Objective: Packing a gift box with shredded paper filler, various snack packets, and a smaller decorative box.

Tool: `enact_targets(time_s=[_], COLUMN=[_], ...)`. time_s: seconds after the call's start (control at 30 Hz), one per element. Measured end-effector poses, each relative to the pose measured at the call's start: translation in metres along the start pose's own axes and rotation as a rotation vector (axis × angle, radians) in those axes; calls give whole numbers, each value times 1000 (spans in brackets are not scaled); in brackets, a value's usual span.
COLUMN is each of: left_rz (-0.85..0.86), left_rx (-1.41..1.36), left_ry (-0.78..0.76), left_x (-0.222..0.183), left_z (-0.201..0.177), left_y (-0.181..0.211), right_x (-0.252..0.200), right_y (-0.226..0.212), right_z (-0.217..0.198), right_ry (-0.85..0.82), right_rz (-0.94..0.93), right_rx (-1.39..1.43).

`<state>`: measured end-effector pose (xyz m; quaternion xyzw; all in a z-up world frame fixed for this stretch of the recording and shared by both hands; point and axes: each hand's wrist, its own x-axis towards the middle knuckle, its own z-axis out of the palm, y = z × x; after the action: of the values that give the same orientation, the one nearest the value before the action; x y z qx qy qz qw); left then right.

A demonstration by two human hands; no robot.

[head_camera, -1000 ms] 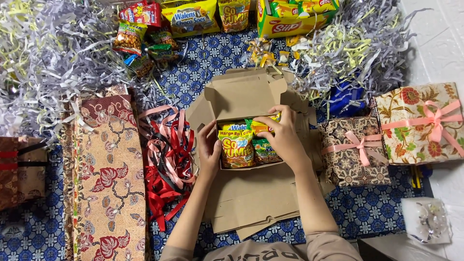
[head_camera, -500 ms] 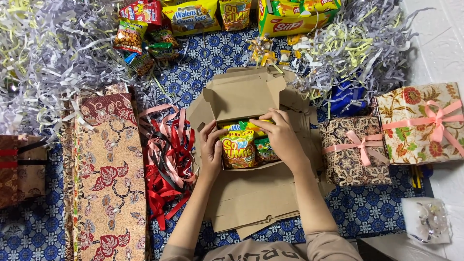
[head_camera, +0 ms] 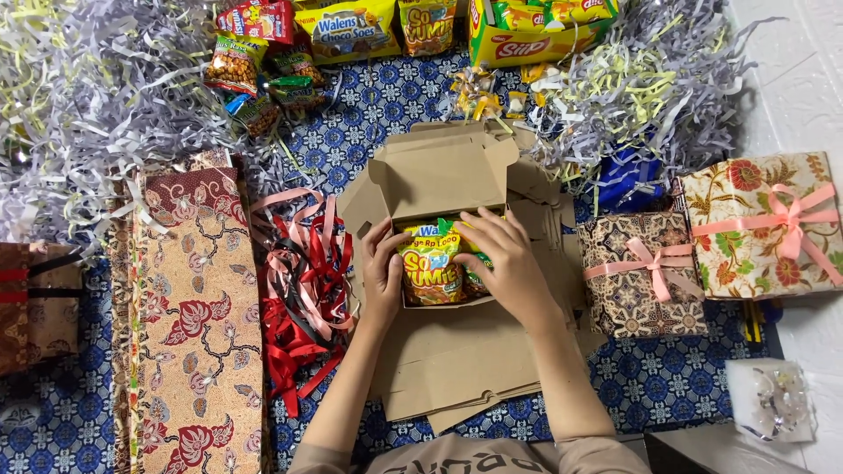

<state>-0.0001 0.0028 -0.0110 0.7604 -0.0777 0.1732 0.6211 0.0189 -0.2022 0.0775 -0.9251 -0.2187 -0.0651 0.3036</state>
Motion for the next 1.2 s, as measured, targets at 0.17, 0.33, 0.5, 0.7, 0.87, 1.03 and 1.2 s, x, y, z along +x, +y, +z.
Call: enact_targets(time_s=[0.17,0.33,0.5,0.7,0.87,1.03,1.2], left_rz=[-15,-79,-124,-124,-131,-127,-109], left_rx=[-74,-229,-247,-208,-216,-164,-174], left_ry=[9,22,52,52,64,55,68], left_x=[-1,1,2,0,2,2,2], left_z=[3,6,8,6,7,2,2], left_y=[1,1,8,4,7,4,4], right_x=[-5,-7,-9,-11,-13,-16,-17], right_y=[-10,-8,-5,-5,-5,-6,-5], right_z=[15,18,23,25,28,31,33], right_ry=[0,-17,6,20,42,59,61], right_rz=[-46,-35,-40,-42,-47,-43,-42], right_rx=[-32,-63,-92,-113,-126,-155,-167])
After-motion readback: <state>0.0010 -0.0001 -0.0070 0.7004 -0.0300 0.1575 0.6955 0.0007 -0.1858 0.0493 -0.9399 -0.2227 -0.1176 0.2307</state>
